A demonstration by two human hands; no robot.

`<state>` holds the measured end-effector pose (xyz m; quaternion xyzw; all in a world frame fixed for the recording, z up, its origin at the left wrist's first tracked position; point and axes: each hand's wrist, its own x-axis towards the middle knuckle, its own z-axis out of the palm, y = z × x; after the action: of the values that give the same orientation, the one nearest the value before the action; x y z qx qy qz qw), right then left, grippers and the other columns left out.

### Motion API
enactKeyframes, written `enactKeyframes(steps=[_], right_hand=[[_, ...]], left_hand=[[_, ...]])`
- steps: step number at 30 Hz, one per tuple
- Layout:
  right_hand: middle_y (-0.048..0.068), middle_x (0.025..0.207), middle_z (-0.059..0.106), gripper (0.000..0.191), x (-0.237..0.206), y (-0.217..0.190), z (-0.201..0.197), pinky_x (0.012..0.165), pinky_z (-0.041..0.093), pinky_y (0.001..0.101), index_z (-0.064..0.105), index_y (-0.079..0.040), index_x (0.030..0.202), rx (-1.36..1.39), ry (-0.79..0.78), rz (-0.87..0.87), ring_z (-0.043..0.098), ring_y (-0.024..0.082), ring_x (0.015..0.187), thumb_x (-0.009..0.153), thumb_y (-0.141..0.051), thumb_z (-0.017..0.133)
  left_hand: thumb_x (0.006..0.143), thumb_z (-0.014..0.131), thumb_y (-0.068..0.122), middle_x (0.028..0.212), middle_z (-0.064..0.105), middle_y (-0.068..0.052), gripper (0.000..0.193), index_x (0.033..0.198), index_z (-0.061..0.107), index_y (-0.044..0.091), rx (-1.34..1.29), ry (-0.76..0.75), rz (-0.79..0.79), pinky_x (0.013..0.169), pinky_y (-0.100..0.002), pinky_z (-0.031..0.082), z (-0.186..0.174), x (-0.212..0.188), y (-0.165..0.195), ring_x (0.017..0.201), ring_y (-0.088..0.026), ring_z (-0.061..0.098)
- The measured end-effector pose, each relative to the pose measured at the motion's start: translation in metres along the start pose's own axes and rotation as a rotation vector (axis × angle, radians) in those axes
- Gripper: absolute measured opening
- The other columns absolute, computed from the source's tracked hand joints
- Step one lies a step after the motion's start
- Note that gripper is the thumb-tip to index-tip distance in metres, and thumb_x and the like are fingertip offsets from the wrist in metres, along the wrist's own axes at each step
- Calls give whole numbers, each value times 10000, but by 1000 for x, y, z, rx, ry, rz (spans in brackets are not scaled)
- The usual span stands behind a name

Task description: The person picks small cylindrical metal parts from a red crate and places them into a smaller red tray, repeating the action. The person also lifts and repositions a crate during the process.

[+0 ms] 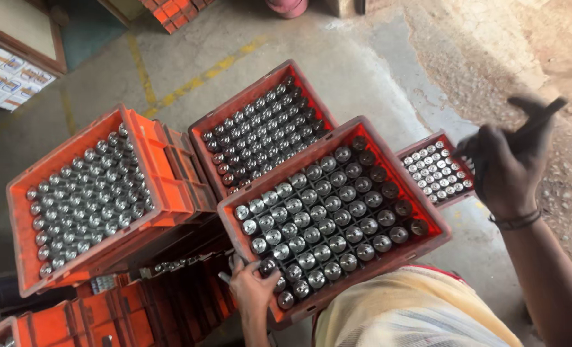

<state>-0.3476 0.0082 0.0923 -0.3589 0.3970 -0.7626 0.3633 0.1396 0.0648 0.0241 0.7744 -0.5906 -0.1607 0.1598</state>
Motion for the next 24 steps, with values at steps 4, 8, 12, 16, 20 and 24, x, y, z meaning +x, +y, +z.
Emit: enactKeyframes(steps=[4,8,12,16,20,24], right_hand=[[134,906,616,371,-42,39,-23,735,568,348,334,-20,1412,-64,48,212,644,198,746,1145,95,564],[121,895,612,374,-71,66,-21,731,612,372,325,-30,1422,-85,31,322,652,196,722,1156,57,573],[123,948,628,348,-81,79,-12,757,590,332,357,-19,1372,-164,5,370,675,197,787,1113,81,565],[100,940,625,340,-84,92,0,727,563,317,378,-33,1354,-218,-8,393,660,173,768,1119,36,614],[99,960,636,380,-86,102,12,749,545,294,380,-37,1414,-359,-73,388,649,153,783,1135,-9,636],[116,1006,659,378,-91,108,24,736,547,270,396,-38,1389,-385,-100,455,668,141,818,1098,-26,637]], left_hand=[[490,959,259,1232,657,-275,512,887,791,-17,-52,72,149,974,-475,517,-3,-2,3,1132,-445,638],[464,947,253,1295,633,-282,501,848,786,-27,-50,180,228,1009,-552,489,-2,-5,5,1173,-493,602],[429,987,277,1360,597,-272,519,849,836,14,91,153,146,1036,-823,172,7,-4,0,1345,-575,449],[560,905,360,1515,518,-255,504,936,779,49,-74,119,121,1121,-776,236,13,-3,-7,1362,-475,463],[500,936,296,1432,564,-240,351,732,824,58,66,91,87,1091,-838,55,10,0,-2,1422,-513,370],[531,926,295,1370,577,-249,359,819,839,98,78,144,113,1052,-845,85,-5,5,16,1355,-492,416]])
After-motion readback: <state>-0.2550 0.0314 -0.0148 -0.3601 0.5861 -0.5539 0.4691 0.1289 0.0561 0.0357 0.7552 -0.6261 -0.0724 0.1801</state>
